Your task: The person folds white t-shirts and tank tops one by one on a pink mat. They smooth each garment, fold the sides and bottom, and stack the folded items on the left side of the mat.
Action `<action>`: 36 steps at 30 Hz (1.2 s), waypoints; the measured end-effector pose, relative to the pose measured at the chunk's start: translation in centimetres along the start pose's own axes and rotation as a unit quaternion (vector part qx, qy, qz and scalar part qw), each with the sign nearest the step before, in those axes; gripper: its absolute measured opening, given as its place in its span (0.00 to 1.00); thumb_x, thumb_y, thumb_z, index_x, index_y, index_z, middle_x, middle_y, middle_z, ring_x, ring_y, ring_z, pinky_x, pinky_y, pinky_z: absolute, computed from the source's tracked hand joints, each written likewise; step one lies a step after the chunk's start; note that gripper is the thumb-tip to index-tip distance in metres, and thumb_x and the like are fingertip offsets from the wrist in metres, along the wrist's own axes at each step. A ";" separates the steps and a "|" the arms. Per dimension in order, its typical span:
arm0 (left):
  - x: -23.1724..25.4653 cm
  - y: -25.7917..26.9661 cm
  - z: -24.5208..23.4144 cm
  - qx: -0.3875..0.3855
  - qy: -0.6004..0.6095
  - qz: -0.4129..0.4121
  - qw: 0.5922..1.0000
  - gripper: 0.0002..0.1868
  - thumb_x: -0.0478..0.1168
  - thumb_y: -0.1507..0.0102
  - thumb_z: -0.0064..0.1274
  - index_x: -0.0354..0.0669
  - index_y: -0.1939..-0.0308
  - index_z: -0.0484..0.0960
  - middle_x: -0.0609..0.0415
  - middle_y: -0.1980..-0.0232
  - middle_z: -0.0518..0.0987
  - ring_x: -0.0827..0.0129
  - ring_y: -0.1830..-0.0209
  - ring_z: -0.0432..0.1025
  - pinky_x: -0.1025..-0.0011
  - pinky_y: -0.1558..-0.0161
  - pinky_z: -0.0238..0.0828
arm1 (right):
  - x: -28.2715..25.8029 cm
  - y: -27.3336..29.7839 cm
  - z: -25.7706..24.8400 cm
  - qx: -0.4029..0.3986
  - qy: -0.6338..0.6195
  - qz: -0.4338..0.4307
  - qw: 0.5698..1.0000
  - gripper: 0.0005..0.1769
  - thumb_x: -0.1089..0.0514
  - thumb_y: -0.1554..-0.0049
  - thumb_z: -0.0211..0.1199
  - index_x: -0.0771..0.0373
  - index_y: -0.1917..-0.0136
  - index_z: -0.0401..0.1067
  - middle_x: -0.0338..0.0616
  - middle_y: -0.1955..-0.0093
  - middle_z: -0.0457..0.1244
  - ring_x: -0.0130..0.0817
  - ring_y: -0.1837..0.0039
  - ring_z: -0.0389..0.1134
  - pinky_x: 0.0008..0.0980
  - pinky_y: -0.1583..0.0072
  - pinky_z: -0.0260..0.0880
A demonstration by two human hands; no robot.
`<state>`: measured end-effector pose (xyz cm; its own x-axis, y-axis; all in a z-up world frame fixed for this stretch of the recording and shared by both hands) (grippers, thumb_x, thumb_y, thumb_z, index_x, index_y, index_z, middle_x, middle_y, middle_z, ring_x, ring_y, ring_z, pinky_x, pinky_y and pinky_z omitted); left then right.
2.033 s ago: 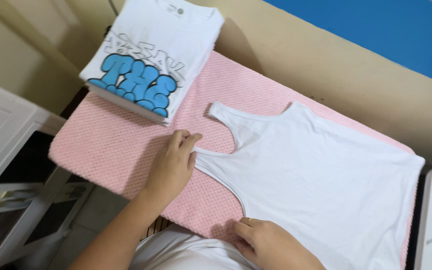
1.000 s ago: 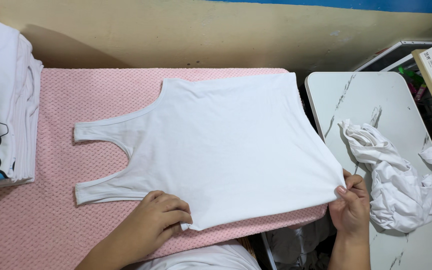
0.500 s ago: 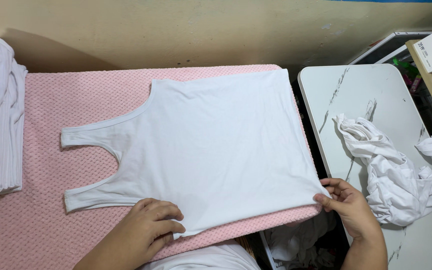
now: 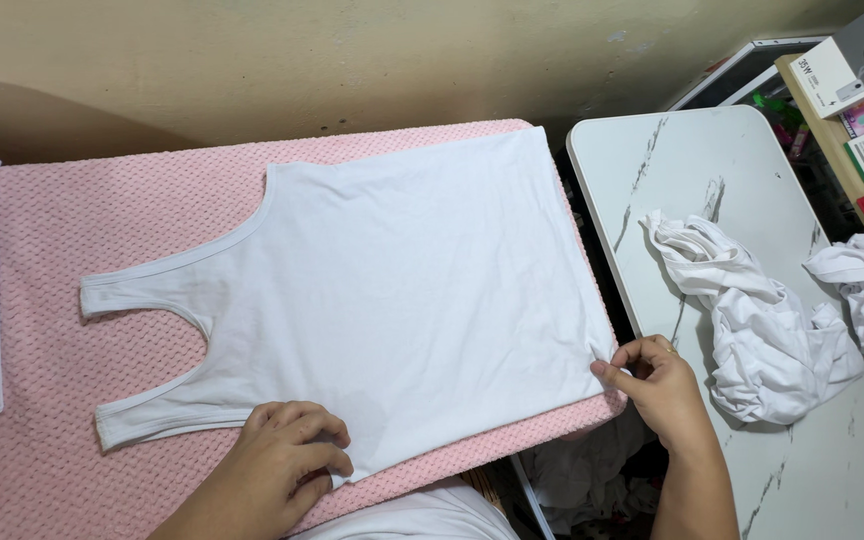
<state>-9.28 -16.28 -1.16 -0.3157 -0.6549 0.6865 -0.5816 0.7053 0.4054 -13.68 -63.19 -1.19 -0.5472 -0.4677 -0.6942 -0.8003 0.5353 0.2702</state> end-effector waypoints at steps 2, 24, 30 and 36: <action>0.0 0.0 -0.1 0.011 0.006 0.013 1.000 0.06 0.45 0.39 0.62 0.57 0.60 0.91 0.67 0.40 0.79 0.69 0.29 0.61 0.57 0.27 0.46 | -1.0 0.1 -0.2 0.013 -0.069 -0.078 0.994 0.12 0.61 0.55 0.76 0.67 0.67 0.72 0.38 0.51 0.64 0.24 0.59 0.58 0.23 0.57 0.61; 2.1 4.3 -7.1 0.133 0.196 -0.004 0.972 0.20 0.38 0.44 0.59 0.50 0.47 0.87 0.57 0.44 0.83 0.67 0.43 0.74 0.67 0.42 0.77 | -3.5 -0.2 -1.2 0.016 0.254 0.006 0.967 0.26 0.46 0.49 0.72 0.61 0.42 0.77 0.46 0.55 0.68 0.40 0.57 0.68 0.38 0.53 0.71; -5.9 7.4 -16.8 0.525 -0.114 -0.179 0.824 0.18 0.43 0.33 0.53 0.36 0.43 0.78 0.39 0.42 0.78 0.44 0.43 0.73 0.53 0.43 0.71 | -13.0 1.5 4.8 0.051 0.214 -0.212 0.952 0.21 0.45 0.42 0.68 0.62 0.44 0.77 0.53 0.30 0.58 0.55 0.27 0.55 0.43 0.47 0.73; -11.4 5.0 -19.6 0.514 -0.124 -0.244 0.813 0.17 0.41 0.35 0.56 0.37 0.45 0.79 0.39 0.50 0.81 0.41 0.50 0.75 0.49 0.49 0.71 | -23.3 11.2 17.7 -0.106 0.143 -0.596 0.783 0.26 0.52 0.50 0.67 0.59 0.38 0.72 0.46 0.33 0.64 0.48 0.30 0.65 0.49 0.31 0.66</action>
<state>6.08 -0.03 4.86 0.0733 -0.9131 0.4010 -0.9619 -0.1710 -0.2135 -5.57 -33.86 6.16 0.6108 -0.7009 -0.3683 -0.7908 -0.5158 -0.3296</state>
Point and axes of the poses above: each hand's wrist, its own y-axis away from the middle knuckle, its own z-axis out of the palm, x = y × z, the point moved 7 cm from there along -y, towards the middle knuckle
